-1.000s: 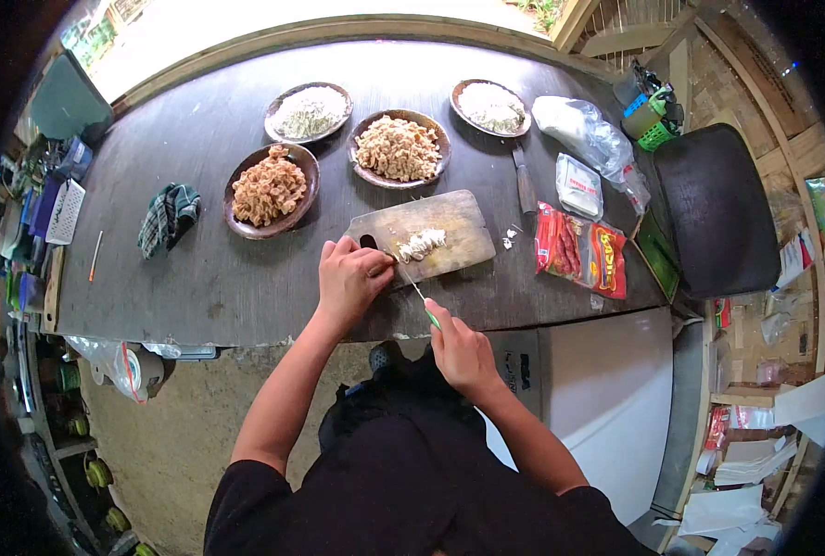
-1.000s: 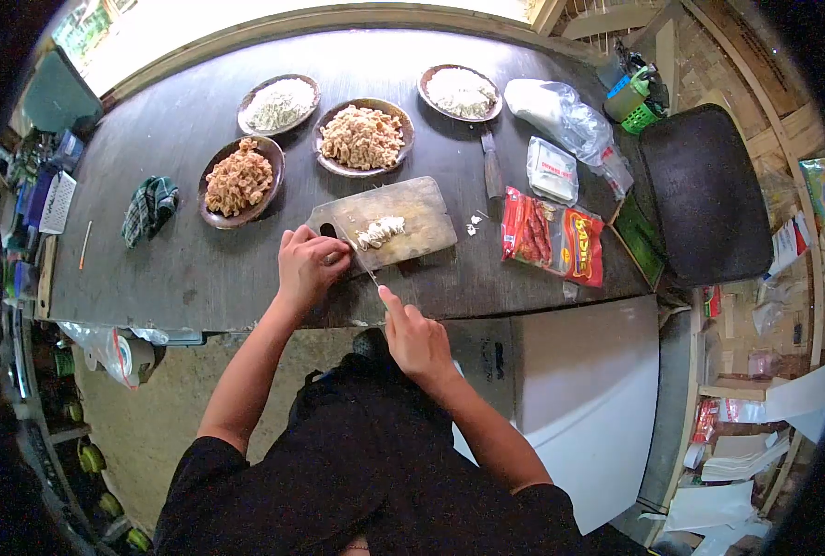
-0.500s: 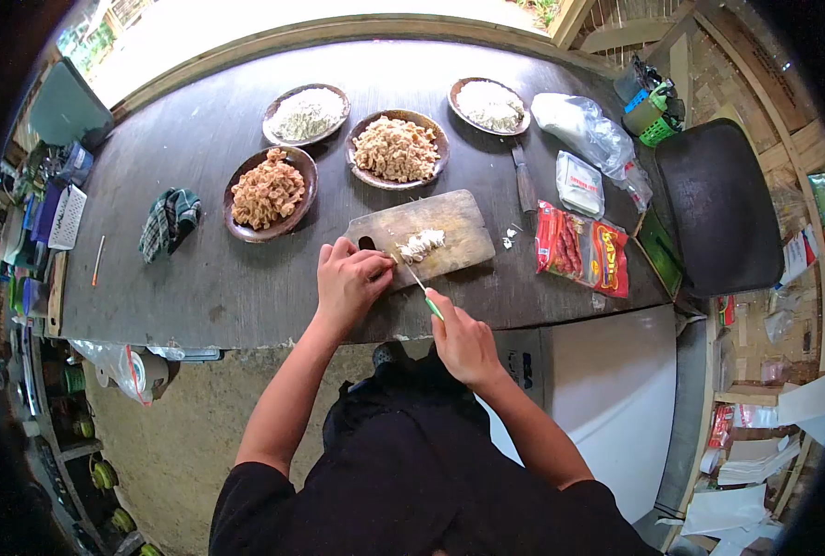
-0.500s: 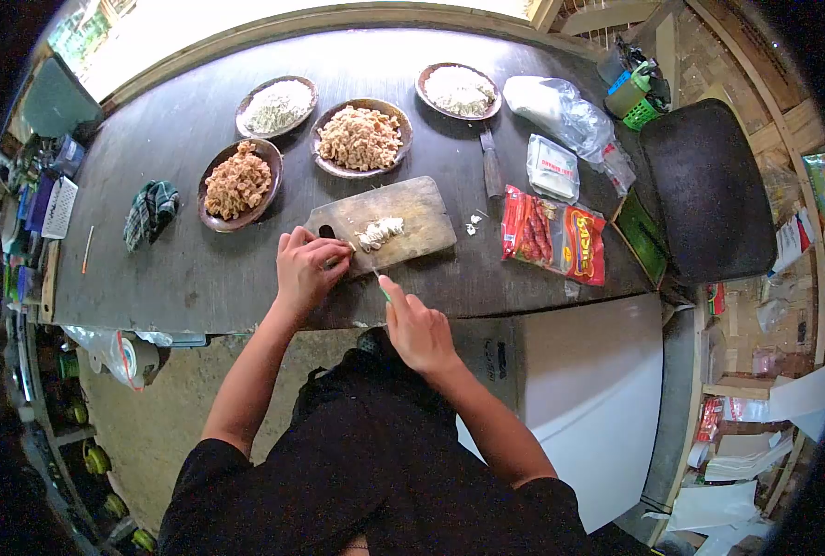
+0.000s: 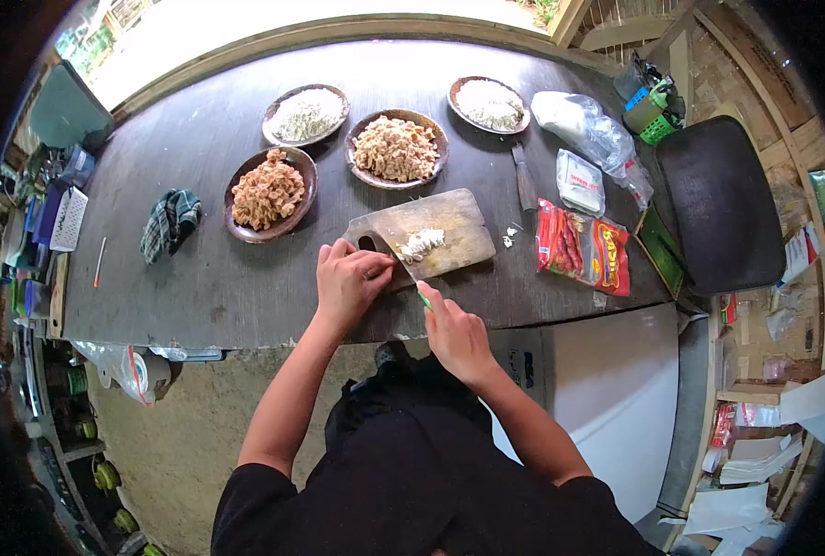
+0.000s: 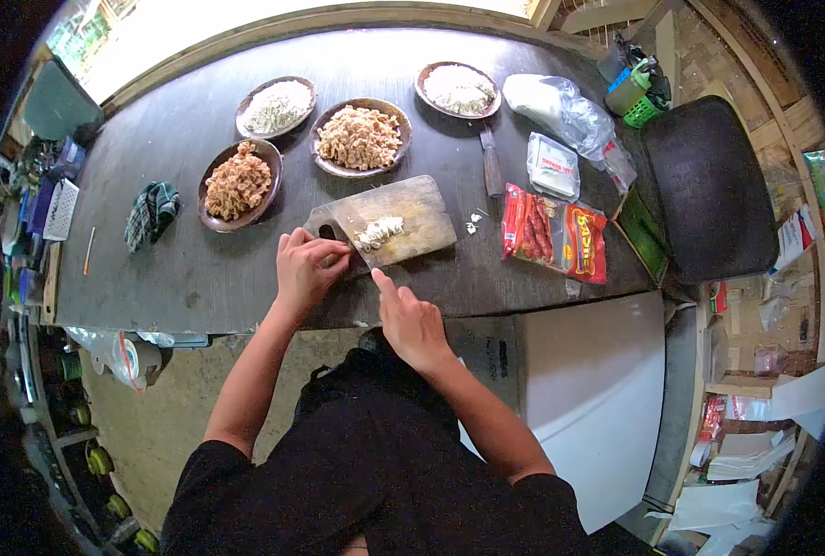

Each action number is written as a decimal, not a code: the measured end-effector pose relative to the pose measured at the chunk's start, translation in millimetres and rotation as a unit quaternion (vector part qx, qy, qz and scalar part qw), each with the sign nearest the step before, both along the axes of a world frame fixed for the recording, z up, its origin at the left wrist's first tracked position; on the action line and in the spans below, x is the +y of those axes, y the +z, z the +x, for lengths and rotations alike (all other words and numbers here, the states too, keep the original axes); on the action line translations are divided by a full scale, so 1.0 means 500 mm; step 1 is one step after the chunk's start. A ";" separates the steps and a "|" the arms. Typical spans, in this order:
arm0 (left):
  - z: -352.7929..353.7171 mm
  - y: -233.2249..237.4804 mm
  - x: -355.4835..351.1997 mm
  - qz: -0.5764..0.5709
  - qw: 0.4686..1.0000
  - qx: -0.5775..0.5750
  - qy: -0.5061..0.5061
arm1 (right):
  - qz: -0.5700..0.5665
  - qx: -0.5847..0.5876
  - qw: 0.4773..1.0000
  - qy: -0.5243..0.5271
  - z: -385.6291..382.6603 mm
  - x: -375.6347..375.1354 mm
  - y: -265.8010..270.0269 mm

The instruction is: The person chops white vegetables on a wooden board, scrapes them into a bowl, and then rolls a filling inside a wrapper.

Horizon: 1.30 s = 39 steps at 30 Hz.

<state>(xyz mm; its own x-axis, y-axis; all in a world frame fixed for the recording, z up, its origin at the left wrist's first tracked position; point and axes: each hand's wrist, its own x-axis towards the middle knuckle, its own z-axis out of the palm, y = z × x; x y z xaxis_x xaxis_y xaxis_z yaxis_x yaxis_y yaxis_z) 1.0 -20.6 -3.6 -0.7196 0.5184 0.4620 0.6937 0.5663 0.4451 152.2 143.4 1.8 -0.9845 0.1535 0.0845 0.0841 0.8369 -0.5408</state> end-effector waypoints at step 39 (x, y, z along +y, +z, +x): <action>0.002 0.001 -0.002 -0.007 1.000 0.023 0.004 | 0.042 0.019 0.999 -0.003 0.015 -0.009 -0.015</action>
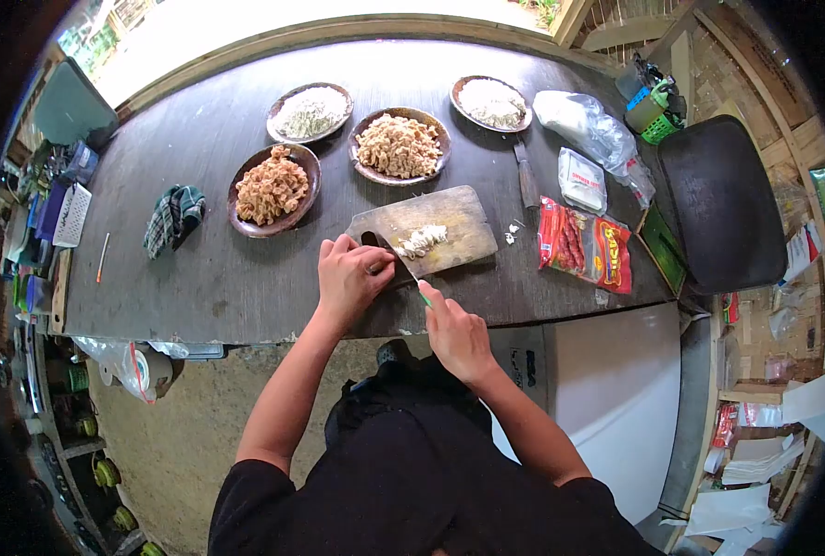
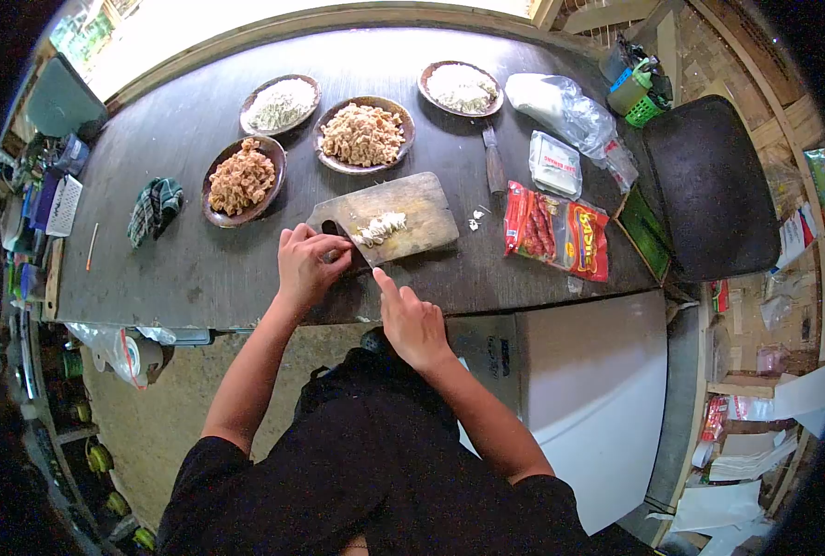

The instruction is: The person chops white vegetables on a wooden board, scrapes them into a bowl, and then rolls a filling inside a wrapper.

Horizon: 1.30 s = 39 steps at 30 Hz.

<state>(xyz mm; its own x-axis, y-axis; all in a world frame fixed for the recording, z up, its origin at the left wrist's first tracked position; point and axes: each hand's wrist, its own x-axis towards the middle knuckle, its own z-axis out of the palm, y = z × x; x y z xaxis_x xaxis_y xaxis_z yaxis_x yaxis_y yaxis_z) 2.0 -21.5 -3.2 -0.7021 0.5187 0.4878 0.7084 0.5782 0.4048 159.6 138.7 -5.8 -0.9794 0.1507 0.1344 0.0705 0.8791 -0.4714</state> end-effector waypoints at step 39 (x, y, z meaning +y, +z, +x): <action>-0.003 0.004 0.000 -0.005 1.000 -0.022 0.009 | 0.004 0.005 1.000 0.006 -0.006 0.000 -0.001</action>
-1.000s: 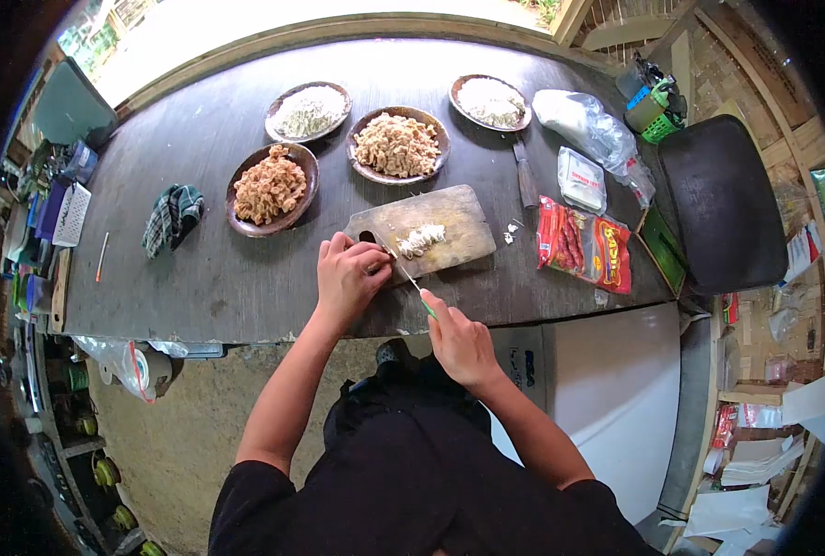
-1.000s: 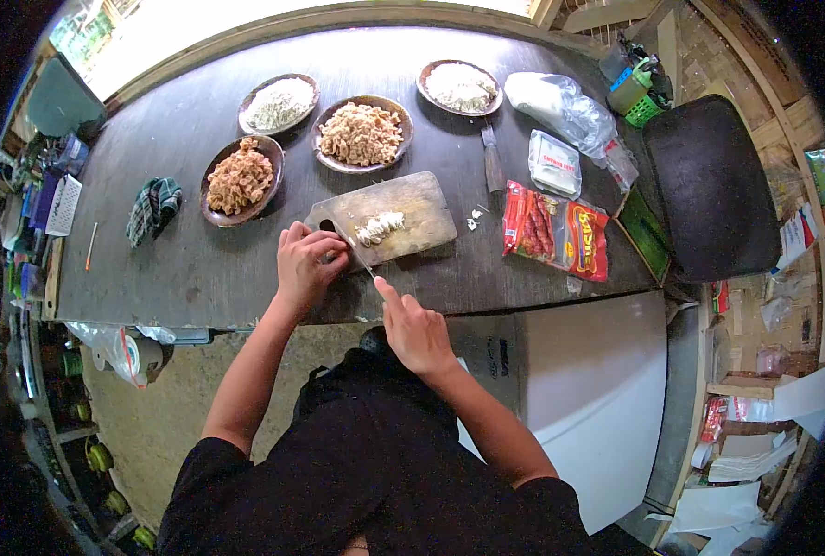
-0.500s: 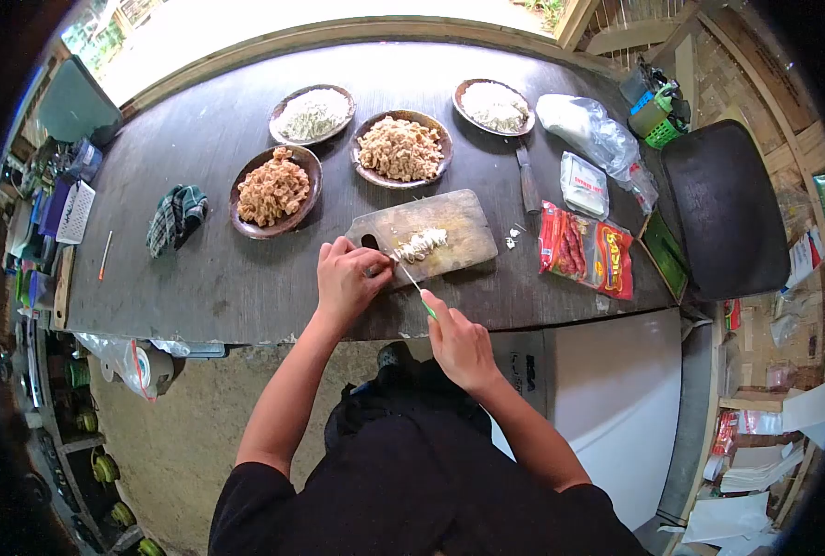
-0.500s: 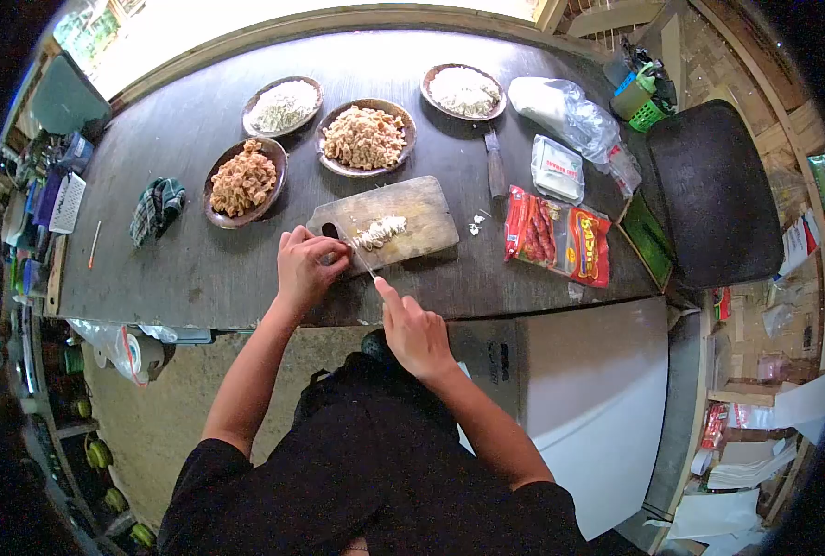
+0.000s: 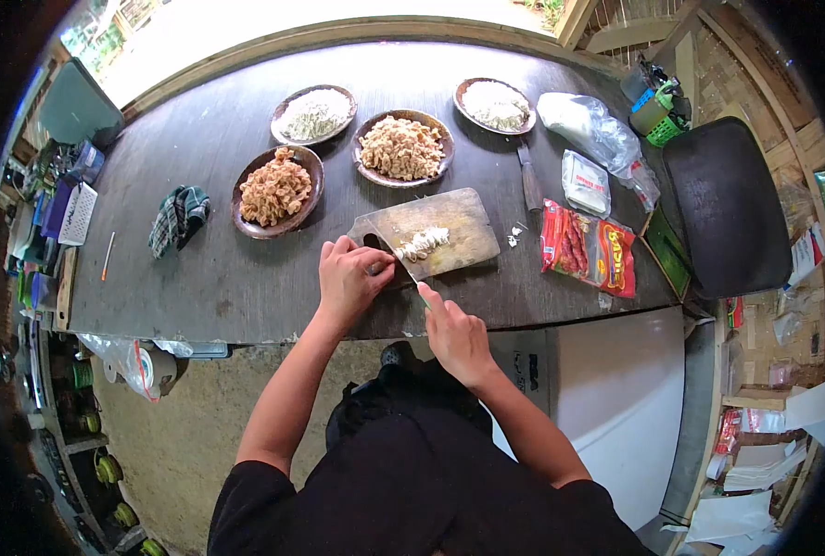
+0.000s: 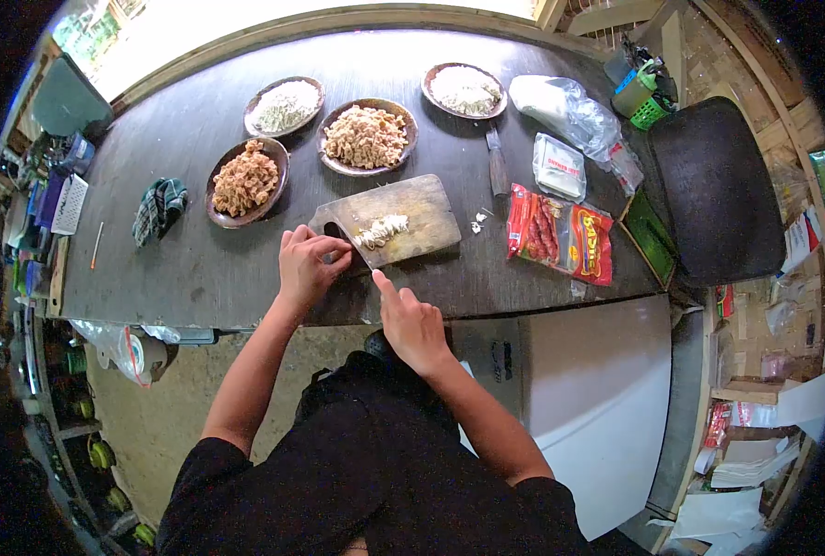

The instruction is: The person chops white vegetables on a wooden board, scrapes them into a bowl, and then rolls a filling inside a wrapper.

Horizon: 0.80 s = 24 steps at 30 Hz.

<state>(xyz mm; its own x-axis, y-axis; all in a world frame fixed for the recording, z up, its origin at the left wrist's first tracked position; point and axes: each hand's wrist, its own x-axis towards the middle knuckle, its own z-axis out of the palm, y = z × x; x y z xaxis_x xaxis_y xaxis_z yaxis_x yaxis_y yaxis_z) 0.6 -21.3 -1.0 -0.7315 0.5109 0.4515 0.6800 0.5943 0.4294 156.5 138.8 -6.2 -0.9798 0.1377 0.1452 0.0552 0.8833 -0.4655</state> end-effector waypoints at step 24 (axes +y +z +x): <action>0.005 0.000 -0.005 0.002 1.000 0.023 -0.007 | -0.030 0.009 0.999 -0.010 0.005 0.002 0.007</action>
<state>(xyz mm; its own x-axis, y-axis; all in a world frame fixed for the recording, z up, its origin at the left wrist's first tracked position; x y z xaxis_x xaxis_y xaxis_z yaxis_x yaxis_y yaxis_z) 3.3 -23.6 -1.1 -0.7019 0.5196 0.4871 0.7082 0.5821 0.3996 159.0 139.7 -2.7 -0.9740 0.1666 0.1537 0.0642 0.8531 -0.5178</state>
